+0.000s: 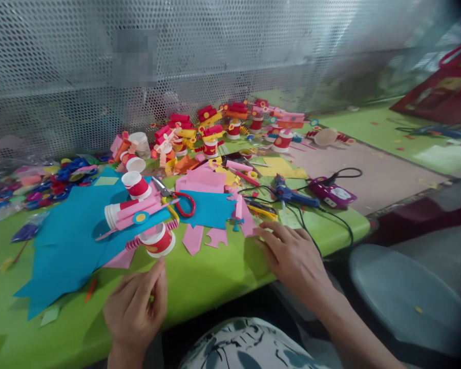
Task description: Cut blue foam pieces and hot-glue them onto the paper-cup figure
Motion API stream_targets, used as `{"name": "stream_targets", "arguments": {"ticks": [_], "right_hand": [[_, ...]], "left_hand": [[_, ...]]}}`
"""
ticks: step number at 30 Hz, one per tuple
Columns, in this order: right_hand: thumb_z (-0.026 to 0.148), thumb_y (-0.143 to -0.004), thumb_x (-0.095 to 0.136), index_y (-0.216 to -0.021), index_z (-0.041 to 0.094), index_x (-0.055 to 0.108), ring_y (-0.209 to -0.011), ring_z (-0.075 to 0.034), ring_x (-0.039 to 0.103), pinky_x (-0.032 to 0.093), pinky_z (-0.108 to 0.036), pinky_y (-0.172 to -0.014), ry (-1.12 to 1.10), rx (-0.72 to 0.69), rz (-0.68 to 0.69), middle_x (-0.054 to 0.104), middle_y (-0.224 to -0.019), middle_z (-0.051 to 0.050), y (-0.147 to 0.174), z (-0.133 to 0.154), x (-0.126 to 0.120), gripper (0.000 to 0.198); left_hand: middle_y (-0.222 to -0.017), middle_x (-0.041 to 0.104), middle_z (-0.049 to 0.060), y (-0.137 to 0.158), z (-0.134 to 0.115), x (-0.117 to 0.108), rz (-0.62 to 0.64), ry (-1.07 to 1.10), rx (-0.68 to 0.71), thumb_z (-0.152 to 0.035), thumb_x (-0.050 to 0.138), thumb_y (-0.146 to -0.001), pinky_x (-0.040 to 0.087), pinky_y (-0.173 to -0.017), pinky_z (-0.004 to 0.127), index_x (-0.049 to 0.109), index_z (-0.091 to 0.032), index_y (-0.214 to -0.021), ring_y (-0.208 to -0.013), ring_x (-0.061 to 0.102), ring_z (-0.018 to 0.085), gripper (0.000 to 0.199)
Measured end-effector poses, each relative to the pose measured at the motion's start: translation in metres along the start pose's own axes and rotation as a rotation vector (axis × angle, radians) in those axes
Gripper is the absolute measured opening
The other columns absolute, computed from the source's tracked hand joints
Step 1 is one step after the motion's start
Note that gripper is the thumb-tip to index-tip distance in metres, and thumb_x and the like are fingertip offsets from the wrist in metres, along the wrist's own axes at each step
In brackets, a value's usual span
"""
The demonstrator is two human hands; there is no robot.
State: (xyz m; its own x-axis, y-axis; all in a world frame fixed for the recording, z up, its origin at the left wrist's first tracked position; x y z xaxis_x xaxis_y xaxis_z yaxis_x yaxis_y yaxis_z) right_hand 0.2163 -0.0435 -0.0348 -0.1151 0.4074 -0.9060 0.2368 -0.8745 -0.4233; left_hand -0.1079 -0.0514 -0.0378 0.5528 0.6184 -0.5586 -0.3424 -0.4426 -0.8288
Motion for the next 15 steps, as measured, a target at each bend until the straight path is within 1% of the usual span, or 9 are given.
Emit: {"name": "stream_targets", "arguments": {"ticks": [3,7,10,13,15], "right_hand": [[0.029,-0.106,0.053,-0.117,0.023,0.075,-0.097,-0.026,0.073,0.039,-0.040,-0.077,0.017,0.013,0.027,0.077,-0.128,-0.006,-0.002,-0.002,0.004,0.025],[0.031,-0.108,0.051,-0.114,0.028,0.076,-0.100,-0.025,0.071,0.038,-0.041,-0.078,-0.057,-0.005,0.072,0.080,-0.124,0.000,-0.005,0.002,0.010,0.026],[0.030,-0.108,0.050,-0.116,0.028,0.076,-0.099,-0.024,0.072,0.040,-0.040,-0.076,-0.100,-0.052,0.050,0.081,-0.122,0.000,-0.007,0.001,0.012,0.027],[0.030,-0.108,0.049,-0.110,0.025,0.077,-0.100,-0.023,0.074,0.045,-0.037,-0.079,-0.144,-0.115,0.030,0.082,-0.118,-0.003,-0.017,-0.010,0.000,0.028],[0.031,-0.108,0.047,-0.109,0.023,0.077,-0.099,-0.023,0.074,0.049,-0.035,-0.083,-0.122,-0.093,0.065,0.082,-0.115,-0.007,-0.036,-0.025,-0.014,0.031]], "left_hand": [[-0.080,0.080,0.009,-0.001,-0.001,0.003,0.040,0.024,0.030,0.007,0.076,-0.082,0.052,-0.070,0.029,0.070,-0.004,-0.119,-0.062,0.070,0.013,0.039],[-0.078,0.079,0.006,-0.001,-0.003,0.006,0.070,0.016,0.044,0.003,0.073,-0.088,0.051,-0.070,0.029,0.070,-0.005,-0.117,-0.061,0.069,0.012,0.031],[-0.076,0.078,0.005,-0.001,-0.003,0.007,0.057,0.010,0.032,0.002,0.072,-0.089,0.050,-0.069,0.029,0.070,-0.006,-0.118,-0.060,0.068,0.012,0.029],[-0.075,0.077,0.004,-0.002,-0.004,0.007,0.052,0.005,0.028,-0.001,0.068,-0.093,0.050,-0.068,0.029,0.070,-0.006,-0.117,-0.060,0.067,0.011,0.024],[-0.072,0.076,0.003,-0.003,-0.004,0.006,0.046,0.012,0.029,-0.002,0.067,-0.095,0.049,-0.067,0.029,0.070,-0.007,-0.115,-0.058,0.066,0.011,0.021]]}}
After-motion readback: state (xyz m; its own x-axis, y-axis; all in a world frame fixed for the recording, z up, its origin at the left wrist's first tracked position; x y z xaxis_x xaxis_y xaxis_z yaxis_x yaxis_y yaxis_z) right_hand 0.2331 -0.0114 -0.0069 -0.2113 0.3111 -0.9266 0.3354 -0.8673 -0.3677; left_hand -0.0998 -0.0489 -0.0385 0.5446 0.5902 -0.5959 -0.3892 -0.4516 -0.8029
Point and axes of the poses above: each hand's wrist, its own y-axis away from the middle knuckle, its own x-axis out of the palm, z = x × y, the point moved 2 cm from there along -y, towards the middle knuckle
